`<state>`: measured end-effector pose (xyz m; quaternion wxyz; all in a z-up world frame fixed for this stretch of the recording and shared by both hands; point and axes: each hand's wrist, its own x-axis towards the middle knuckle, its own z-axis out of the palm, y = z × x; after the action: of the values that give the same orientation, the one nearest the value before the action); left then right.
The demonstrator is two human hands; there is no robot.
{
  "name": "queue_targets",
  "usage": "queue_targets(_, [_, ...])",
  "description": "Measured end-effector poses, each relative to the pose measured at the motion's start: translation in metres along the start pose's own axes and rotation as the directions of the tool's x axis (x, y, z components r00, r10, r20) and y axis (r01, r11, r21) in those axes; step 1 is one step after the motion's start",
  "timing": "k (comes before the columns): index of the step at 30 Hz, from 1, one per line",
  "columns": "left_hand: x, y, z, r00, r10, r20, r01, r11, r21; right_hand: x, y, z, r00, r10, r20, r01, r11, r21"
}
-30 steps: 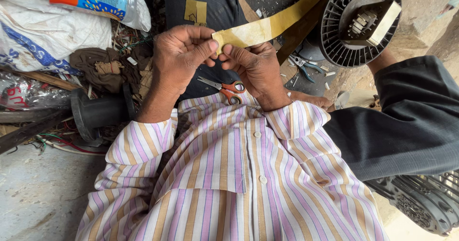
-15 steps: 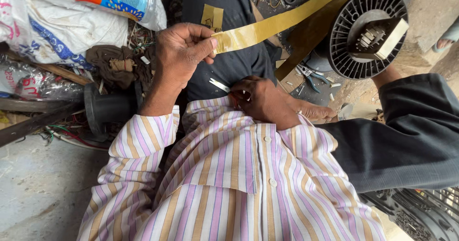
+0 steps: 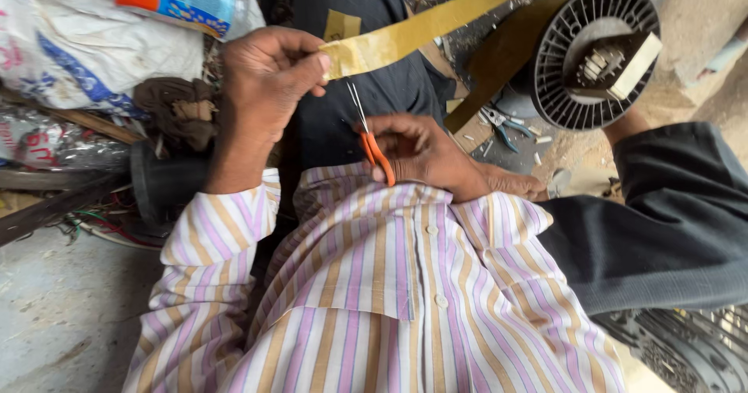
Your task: The person sits on the floor and uses orange-handled scissors to cut a long strip of brown electrical tape into small rectangular pieces. The person repeatedly cuts the tape and places the pieces on their lap.
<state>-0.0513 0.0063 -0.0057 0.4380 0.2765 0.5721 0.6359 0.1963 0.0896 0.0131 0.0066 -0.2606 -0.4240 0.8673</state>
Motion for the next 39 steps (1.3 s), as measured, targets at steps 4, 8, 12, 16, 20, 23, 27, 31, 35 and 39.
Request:
queue_targets(4, [-0.005, 0.001, -0.002, 0.998, -0.005, 0.060, 0.010, 0.997, -0.081, 0.015, 0.003, -0.006, 0.992, -0.122, 0.043, 0.123, 0.992, -0.011])
queue_targets(8, [-0.004, -0.001, 0.001, 0.997, 0.024, 0.073, -0.019, 0.998, -0.063, 0.022, 0.000, -0.004, 0.994, -0.095, 0.049, 0.094, 0.995, 0.034])
queue_targets(12, [-0.002, -0.003, 0.002, 0.997, 0.014, 0.072, -0.009, 0.997, -0.074, 0.023, 0.001, -0.003, 0.993, -0.119, 0.024, 0.120, 0.991, -0.053])
queue_targets(16, [-0.002, -0.003, 0.004, 0.997, 0.013, 0.071, -0.009, 0.998, -0.057, 0.024, 0.003, -0.001, 0.985, -0.174, 0.010, 0.174, 0.982, -0.078])
queue_targets(20, [-0.004, -0.004, 0.006, 0.998, -0.023, 0.050, 0.026, 0.998, -0.062, 0.021, 0.006, 0.002, 0.979, -0.201, 0.012, 0.201, 0.980, -0.003])
queue_targets(23, [-0.003, -0.006, 0.005, 0.998, -0.037, 0.051, 0.042, 0.995, -0.087, 0.021, 0.010, 0.003, 0.978, -0.207, -0.009, 0.208, 0.976, 0.060])
queue_targets(27, [-0.006, -0.008, 0.003, 0.996, -0.062, 0.060, 0.068, 0.992, -0.105, 0.023, 0.017, 0.003, 0.975, -0.218, -0.033, 0.217, 0.976, -0.032])
queue_targets(31, [-0.012, -0.014, 0.008, 0.992, -0.091, 0.086, 0.103, 0.985, -0.141, 0.022, 0.021, -0.002, 0.963, -0.265, -0.042, 0.262, 0.963, -0.056])
queue_targets(35, [-0.014, -0.017, 0.011, 0.979, -0.197, 0.049, 0.203, 0.966, -0.162, 0.023, 0.020, -0.004, 0.970, -0.243, -0.018, 0.243, 0.969, 0.030])
queue_targets(39, [-0.013, -0.014, 0.013, 0.949, -0.314, 0.031, 0.314, 0.931, -0.184, 0.022, 0.012, -0.001, 0.975, -0.209, -0.074, 0.207, 0.978, -0.039])
